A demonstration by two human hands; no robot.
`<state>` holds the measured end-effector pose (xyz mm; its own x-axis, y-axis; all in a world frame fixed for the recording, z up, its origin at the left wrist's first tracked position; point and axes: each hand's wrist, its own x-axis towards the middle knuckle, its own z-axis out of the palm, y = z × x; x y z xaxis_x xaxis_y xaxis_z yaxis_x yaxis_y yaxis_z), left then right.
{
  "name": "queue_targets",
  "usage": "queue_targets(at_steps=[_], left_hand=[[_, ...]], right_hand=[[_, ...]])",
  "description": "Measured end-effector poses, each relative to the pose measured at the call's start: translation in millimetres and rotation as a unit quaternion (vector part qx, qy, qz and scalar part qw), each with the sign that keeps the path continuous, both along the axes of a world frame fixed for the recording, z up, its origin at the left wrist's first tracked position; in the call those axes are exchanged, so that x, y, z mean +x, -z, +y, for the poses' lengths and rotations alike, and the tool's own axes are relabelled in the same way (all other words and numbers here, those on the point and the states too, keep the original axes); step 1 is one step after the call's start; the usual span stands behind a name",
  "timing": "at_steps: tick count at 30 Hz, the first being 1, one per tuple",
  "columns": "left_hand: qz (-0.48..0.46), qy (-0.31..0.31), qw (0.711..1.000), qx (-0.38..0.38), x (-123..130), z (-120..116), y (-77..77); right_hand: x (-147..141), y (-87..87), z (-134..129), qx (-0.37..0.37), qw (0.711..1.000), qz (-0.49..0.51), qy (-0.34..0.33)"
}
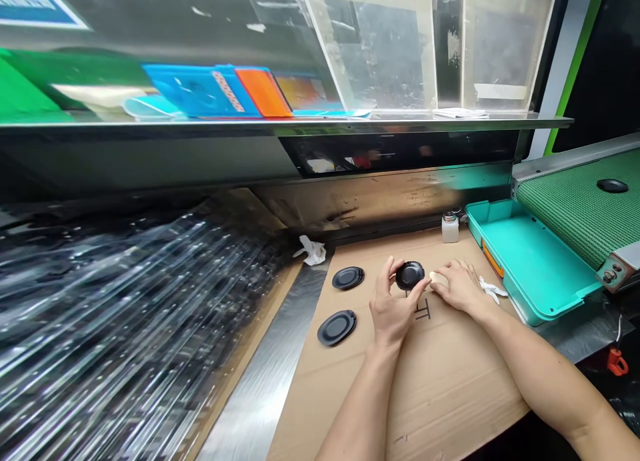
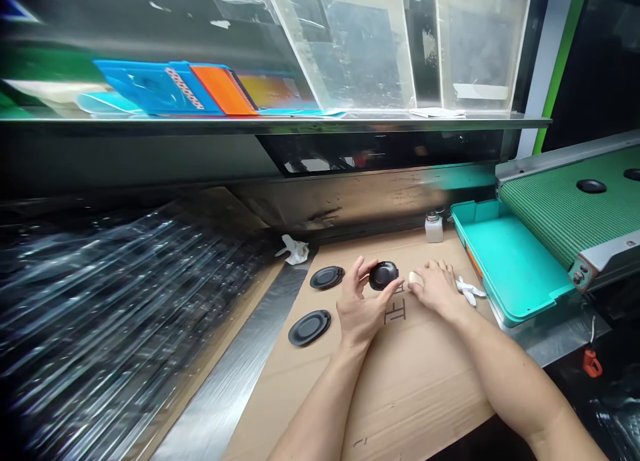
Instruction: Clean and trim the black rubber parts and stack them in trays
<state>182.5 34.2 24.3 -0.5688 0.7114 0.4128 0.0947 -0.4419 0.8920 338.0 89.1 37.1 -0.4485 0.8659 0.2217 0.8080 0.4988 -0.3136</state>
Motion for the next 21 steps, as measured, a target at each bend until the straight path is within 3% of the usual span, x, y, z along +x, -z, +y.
queue_targets(at_steps=[5,9,14,21], left_hand=[[-0.024,0.008,1.000,0.012,4.1,-6.5,-5.9],[-0.020,0.039,0.998,-0.040,1.6,-6.3,-4.7],[0.033,0.072,0.992,-0.096,1.9,-5.8,-2.8],[0.053,0.061,0.993,-0.090,-0.8,-2.0,4.1]], right_hand=[[-1.3,0.3,4.6,0.034,0.990,0.136,-0.022],[-2.0,-0.4,7.2,0.054,0.971,0.206,-0.105],[-2.5,1.6,6.4,0.036,0.972,0.191,-0.135],[0.1,-0.3,6.2,0.059,0.984,0.113,-0.127]])
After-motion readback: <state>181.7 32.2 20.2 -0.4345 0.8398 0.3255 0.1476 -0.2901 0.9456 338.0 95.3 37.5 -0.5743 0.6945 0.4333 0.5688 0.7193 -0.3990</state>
